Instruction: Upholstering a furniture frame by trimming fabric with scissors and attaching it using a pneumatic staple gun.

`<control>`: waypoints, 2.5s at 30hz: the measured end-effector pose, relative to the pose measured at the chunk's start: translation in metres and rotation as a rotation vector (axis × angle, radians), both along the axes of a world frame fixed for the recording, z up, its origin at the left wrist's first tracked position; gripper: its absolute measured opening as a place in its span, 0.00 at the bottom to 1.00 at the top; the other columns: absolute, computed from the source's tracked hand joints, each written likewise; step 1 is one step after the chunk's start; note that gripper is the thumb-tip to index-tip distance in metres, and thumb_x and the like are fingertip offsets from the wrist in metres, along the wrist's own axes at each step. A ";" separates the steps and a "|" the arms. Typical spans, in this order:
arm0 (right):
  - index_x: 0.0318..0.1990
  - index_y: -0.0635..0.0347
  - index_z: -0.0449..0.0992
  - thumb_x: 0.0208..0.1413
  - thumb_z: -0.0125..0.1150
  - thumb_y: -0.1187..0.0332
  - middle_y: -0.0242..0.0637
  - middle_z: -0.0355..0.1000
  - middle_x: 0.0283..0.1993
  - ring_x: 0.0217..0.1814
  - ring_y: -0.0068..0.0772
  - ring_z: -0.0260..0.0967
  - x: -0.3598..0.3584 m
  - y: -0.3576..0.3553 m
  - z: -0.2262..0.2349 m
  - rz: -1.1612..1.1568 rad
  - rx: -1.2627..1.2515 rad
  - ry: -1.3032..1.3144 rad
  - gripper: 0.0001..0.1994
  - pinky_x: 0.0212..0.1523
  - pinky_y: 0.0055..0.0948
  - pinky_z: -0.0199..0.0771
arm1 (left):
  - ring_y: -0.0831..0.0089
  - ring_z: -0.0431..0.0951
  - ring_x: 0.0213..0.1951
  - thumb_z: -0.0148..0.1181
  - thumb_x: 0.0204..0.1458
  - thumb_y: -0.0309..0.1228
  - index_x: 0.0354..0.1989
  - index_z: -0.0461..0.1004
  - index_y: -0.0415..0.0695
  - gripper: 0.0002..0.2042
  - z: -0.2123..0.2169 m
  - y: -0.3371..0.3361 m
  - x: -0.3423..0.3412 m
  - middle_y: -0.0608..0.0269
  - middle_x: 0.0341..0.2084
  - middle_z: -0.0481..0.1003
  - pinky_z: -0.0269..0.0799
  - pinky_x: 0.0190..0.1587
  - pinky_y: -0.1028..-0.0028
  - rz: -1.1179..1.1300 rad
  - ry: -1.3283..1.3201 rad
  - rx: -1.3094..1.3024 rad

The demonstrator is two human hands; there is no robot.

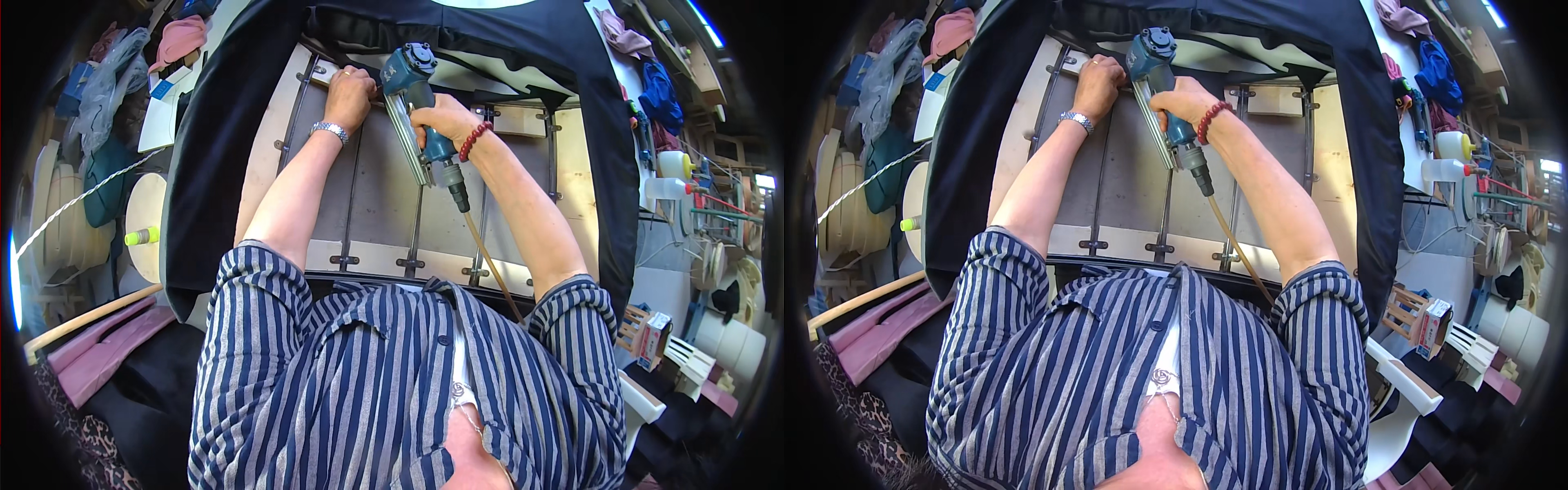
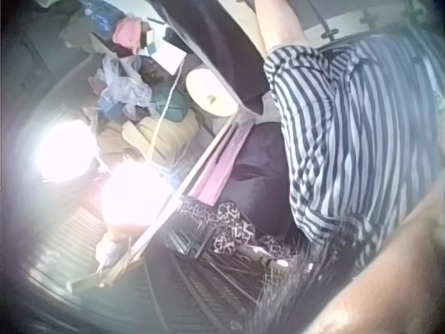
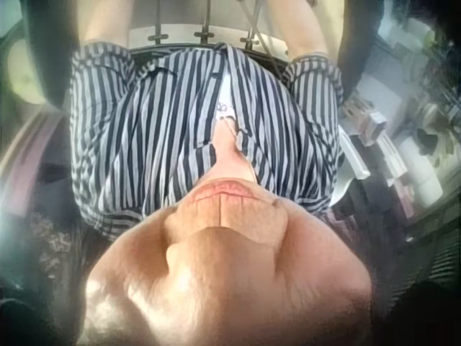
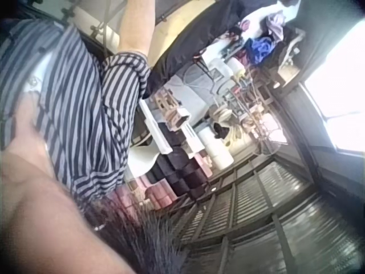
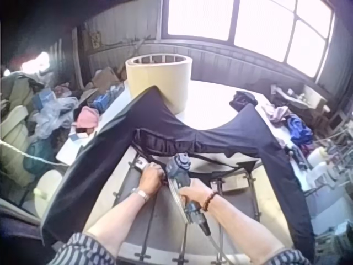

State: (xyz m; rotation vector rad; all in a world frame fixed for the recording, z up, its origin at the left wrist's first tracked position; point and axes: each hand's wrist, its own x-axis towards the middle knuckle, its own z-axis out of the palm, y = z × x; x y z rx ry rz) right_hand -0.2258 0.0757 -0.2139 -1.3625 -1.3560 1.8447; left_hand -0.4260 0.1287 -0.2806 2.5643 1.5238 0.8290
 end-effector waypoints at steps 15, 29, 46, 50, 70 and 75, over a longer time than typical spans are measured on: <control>0.33 0.66 0.65 0.42 0.57 0.77 0.37 0.67 0.19 0.16 0.29 0.66 0.010 -0.021 0.008 -0.174 -0.057 0.122 0.09 0.19 0.26 0.68 | 0.63 0.71 0.37 0.60 0.43 0.27 0.22 0.77 0.43 0.03 0.009 0.002 -0.003 0.62 0.25 0.74 0.68 0.41 0.65 -0.036 0.181 0.079; 0.29 0.65 0.68 0.41 0.58 0.76 0.37 0.68 0.19 0.17 0.29 0.67 -0.003 0.010 0.003 -0.119 -0.022 0.183 0.07 0.21 0.28 0.70 | 0.65 0.69 0.41 0.57 0.44 0.30 0.21 0.79 0.48 0.06 0.012 -0.017 0.014 0.62 0.27 0.72 0.61 0.44 0.65 0.262 0.230 0.094; 0.26 0.62 0.67 0.42 0.55 0.76 0.36 0.68 0.19 0.18 0.29 0.68 -0.011 0.017 -0.008 -0.071 -0.093 0.224 0.04 0.23 0.28 0.70 | 0.63 0.70 0.40 0.61 0.41 0.32 0.23 0.82 0.50 0.04 0.015 -0.041 0.012 0.62 0.27 0.75 0.60 0.44 0.63 0.439 0.186 0.064; 0.26 0.61 0.67 0.45 0.55 0.75 0.35 0.67 0.19 0.19 0.28 0.68 -0.011 0.016 -0.003 -0.042 -0.108 0.207 0.03 0.25 0.27 0.71 | 0.61 0.70 0.40 0.62 0.42 0.34 0.23 0.82 0.48 0.06 0.017 -0.046 0.008 0.61 0.28 0.75 0.61 0.45 0.62 0.471 0.103 0.046; 0.24 0.64 0.67 0.41 0.54 0.79 0.39 0.66 0.18 0.17 0.33 0.67 -0.012 0.008 -0.009 -0.218 -0.184 0.377 0.03 0.23 0.30 0.72 | 0.60 0.72 0.39 0.64 0.42 0.39 0.23 0.80 0.46 0.10 0.014 -0.030 0.020 0.59 0.27 0.77 0.61 0.45 0.63 0.651 0.139 0.000; 0.26 0.62 0.66 0.43 0.55 0.78 0.38 0.67 0.19 0.19 0.31 0.67 -0.004 0.006 -0.011 -0.196 -0.134 0.344 0.04 0.26 0.29 0.72 | 0.61 0.72 0.40 0.66 0.41 0.38 0.23 0.80 0.47 0.08 0.014 -0.029 0.021 0.60 0.28 0.77 0.60 0.46 0.63 0.676 0.092 -0.025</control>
